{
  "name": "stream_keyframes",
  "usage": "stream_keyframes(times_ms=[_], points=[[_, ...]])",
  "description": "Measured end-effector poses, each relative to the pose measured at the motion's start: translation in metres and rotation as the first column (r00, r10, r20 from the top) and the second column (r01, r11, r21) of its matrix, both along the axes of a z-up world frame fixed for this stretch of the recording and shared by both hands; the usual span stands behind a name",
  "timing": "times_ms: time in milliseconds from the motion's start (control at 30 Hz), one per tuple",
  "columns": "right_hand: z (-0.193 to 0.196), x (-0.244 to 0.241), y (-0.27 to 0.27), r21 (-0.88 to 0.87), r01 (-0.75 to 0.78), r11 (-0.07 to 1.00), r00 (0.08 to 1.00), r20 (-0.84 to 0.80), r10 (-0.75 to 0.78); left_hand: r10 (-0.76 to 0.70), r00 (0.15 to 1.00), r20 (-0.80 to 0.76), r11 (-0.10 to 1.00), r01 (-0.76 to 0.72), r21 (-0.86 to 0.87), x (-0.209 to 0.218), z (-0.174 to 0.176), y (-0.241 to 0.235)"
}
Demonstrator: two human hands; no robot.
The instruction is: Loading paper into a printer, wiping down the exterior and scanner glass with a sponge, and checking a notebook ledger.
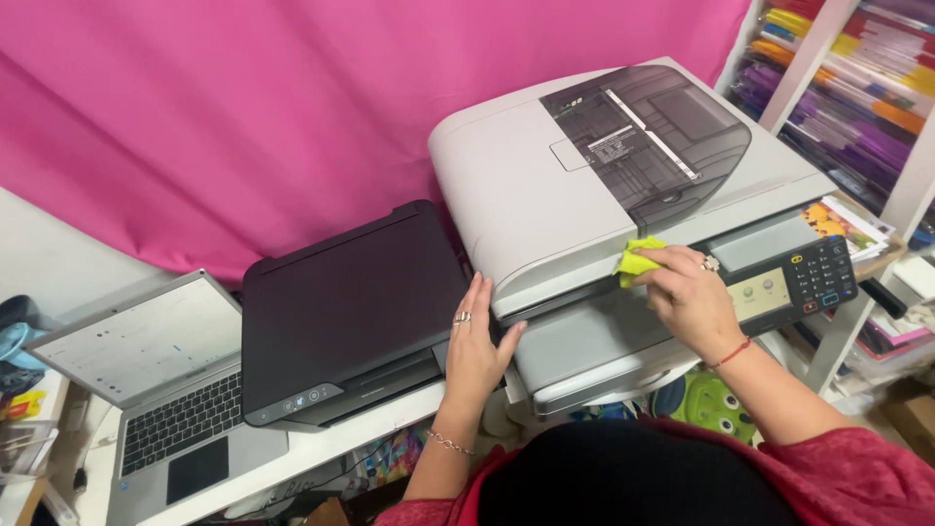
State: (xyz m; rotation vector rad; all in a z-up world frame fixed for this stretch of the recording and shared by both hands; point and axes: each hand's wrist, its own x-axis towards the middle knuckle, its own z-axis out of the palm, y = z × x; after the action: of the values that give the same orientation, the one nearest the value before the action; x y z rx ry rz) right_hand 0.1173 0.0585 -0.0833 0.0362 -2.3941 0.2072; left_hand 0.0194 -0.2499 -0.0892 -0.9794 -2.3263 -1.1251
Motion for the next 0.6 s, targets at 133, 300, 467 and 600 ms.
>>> stream_keyframes(times_ms=[133, 300, 467, 600], points=[[-0.003, 0.006, -0.014, -0.076, -0.036, 0.996, 0.999, -0.032, 0.033, 0.029, 0.998, -0.057, 1.0, -0.028, 0.012, -0.008, -0.013, 0.003], [0.001, 0.017, -0.027, -0.195, -0.072, 0.978, 0.997, 0.022, 0.078, 0.139, 0.915, -0.379, 0.99, -0.133, 0.043, -0.019, -0.016, 0.001], [-0.005, 0.025, -0.02, -0.43, 0.072, 0.9, 0.985, 0.173, 0.003, 0.156, 0.899, -0.41, 0.987, -0.122, 0.106, -0.016, -0.005, 0.005], [-0.018, 0.019, -0.01, -0.688, 0.109, 0.718, 0.985, 0.17, 0.013, 0.168, 0.89, -0.423, 0.983, -0.119, 0.14, -0.017, 0.001, 0.006]])
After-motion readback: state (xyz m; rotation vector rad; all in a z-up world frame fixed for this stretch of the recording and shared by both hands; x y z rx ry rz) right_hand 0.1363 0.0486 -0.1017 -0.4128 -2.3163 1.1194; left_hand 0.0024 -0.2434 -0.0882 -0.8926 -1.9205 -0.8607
